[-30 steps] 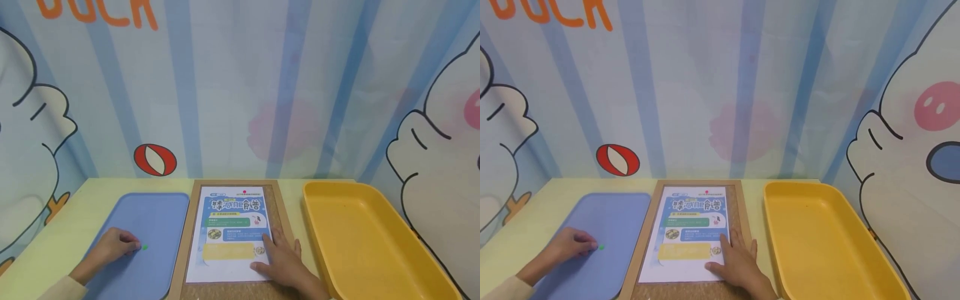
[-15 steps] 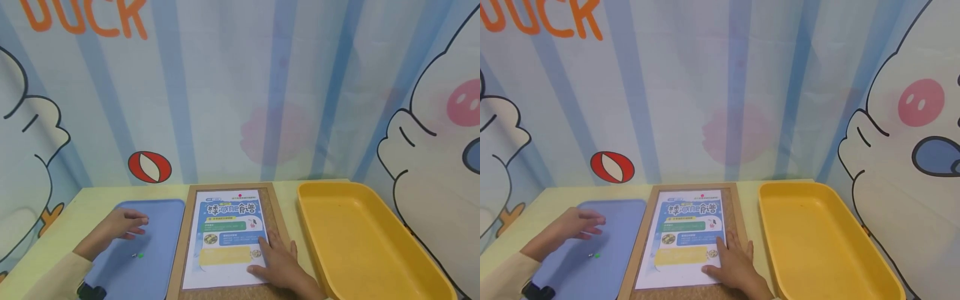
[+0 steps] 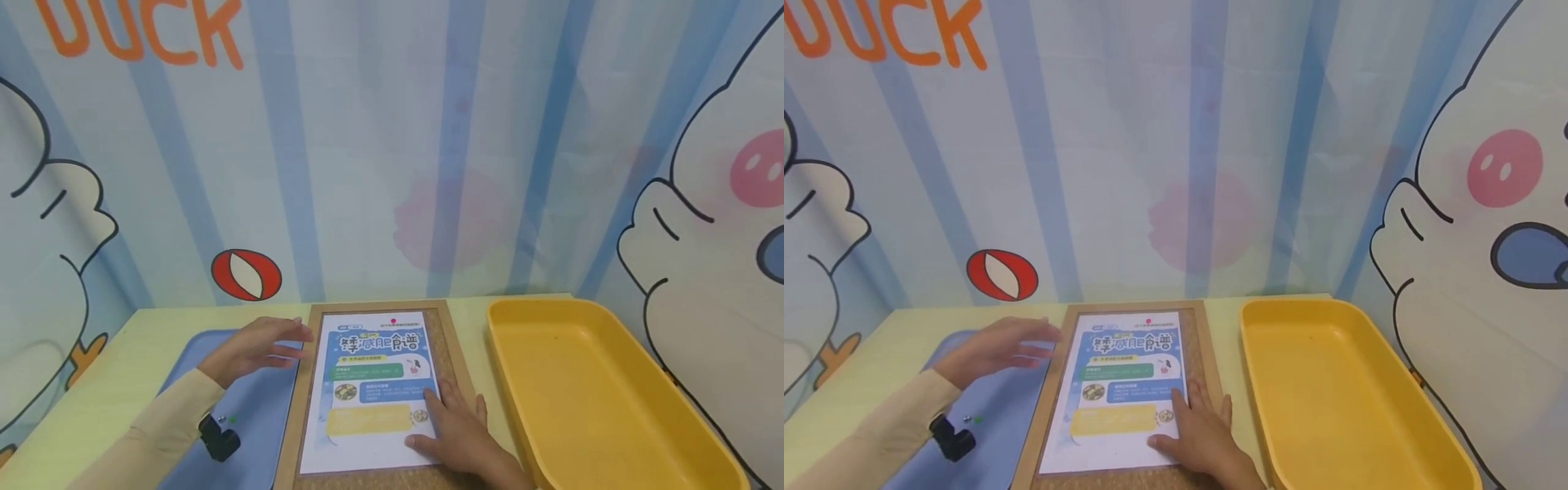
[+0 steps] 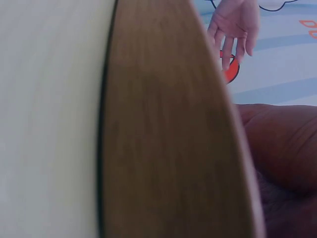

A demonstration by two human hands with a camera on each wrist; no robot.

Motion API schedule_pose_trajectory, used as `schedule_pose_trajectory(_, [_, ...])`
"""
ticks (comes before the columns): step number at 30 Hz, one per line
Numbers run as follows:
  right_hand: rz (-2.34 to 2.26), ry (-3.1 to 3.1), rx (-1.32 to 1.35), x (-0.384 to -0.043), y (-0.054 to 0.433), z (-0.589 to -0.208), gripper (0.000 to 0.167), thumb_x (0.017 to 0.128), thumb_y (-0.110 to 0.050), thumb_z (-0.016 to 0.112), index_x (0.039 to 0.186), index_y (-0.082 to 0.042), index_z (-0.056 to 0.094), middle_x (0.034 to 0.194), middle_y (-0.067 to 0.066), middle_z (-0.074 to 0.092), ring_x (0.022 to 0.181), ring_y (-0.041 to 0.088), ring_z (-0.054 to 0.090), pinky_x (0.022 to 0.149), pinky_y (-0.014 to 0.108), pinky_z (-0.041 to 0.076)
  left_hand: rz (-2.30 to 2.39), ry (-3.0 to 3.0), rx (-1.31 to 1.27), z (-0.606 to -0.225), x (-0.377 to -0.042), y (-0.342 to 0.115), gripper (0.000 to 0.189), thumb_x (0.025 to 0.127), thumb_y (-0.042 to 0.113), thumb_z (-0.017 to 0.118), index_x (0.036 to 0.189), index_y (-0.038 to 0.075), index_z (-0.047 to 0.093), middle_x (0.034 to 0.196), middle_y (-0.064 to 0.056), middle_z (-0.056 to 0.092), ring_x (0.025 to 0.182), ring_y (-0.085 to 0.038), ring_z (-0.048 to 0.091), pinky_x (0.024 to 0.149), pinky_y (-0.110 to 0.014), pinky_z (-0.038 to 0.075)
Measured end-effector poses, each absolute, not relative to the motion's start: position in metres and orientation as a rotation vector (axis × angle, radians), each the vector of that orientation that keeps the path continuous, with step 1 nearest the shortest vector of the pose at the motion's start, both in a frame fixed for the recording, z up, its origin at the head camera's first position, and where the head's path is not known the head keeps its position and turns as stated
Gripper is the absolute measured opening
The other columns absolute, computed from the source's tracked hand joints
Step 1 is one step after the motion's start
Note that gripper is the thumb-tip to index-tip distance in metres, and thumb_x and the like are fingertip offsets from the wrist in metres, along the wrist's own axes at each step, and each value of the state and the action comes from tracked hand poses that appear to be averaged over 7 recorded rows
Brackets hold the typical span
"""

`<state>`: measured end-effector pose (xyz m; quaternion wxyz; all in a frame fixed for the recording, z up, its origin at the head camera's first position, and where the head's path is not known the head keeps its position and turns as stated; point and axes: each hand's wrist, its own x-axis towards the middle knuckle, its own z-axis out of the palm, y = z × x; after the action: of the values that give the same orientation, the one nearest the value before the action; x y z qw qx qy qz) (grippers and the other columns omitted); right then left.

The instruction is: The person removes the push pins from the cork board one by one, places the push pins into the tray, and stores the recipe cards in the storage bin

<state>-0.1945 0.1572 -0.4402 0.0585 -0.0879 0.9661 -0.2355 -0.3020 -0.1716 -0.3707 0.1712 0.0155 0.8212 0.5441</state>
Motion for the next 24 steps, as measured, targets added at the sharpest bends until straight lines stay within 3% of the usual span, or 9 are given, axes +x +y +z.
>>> schedule_pose_trajectory(7, [-0.715,2.947,-0.268,-0.199,0.163,-0.439,0.088,0.083,-0.055,0.072,0.148,-0.003,0.045,0.164,0.023,0.021,0.153,0.042,0.014,0.111,0.076,-0.003,1.709,2.175,-0.024,-0.367,-0.321,-0.138,0.055,0.103,0.046,0.047,0.14,0.005,0.052,0.143,-0.018,0.056,0.118,-0.03,0.066,0.103,-0.045,0.05])
schedule_pose_trajectory(12, [-0.708,2.93,-0.252,-0.199,0.161,-0.441,0.089,0.082,-0.057,0.073,0.148,-0.003,0.045,0.164,0.022,0.021,0.153,0.042,0.013,0.112,0.076,-0.003,1.807,2.031,-0.014,-0.373,-0.334,-0.116,0.062,0.103,0.049,0.044,0.146,0.005,0.045,0.149,-0.019,0.051,0.128,-0.035,0.059,0.107,-0.046,0.046])
schedule_pose_trajectory(18, [-0.684,2.924,-0.224,-0.199,0.158,-0.441,0.09,0.081,-0.057,0.073,0.148,-0.004,0.045,0.164,0.021,0.021,0.154,0.041,0.013,0.112,0.076,-0.002,1.874,1.979,0.048,-0.382,-0.35,-0.093,0.066,0.101,0.056,0.044,0.144,0.006,0.048,0.15,-0.018,0.049,0.131,-0.038,0.055,0.11,-0.049,0.042])
schedule_pose_trajectory(24, [-0.683,2.926,-0.24,-0.197,0.155,-0.443,0.09,0.08,-0.057,0.074,0.147,-0.004,0.046,0.164,0.022,0.023,0.153,0.042,0.015,0.111,0.077,-0.001,1.857,2.032,0.052,-0.391,-0.365,-0.073,0.064,0.102,0.053,0.043,0.142,0.003,0.05,0.149,-0.019,0.05,0.13,-0.038,0.055,0.108,-0.049,0.044])
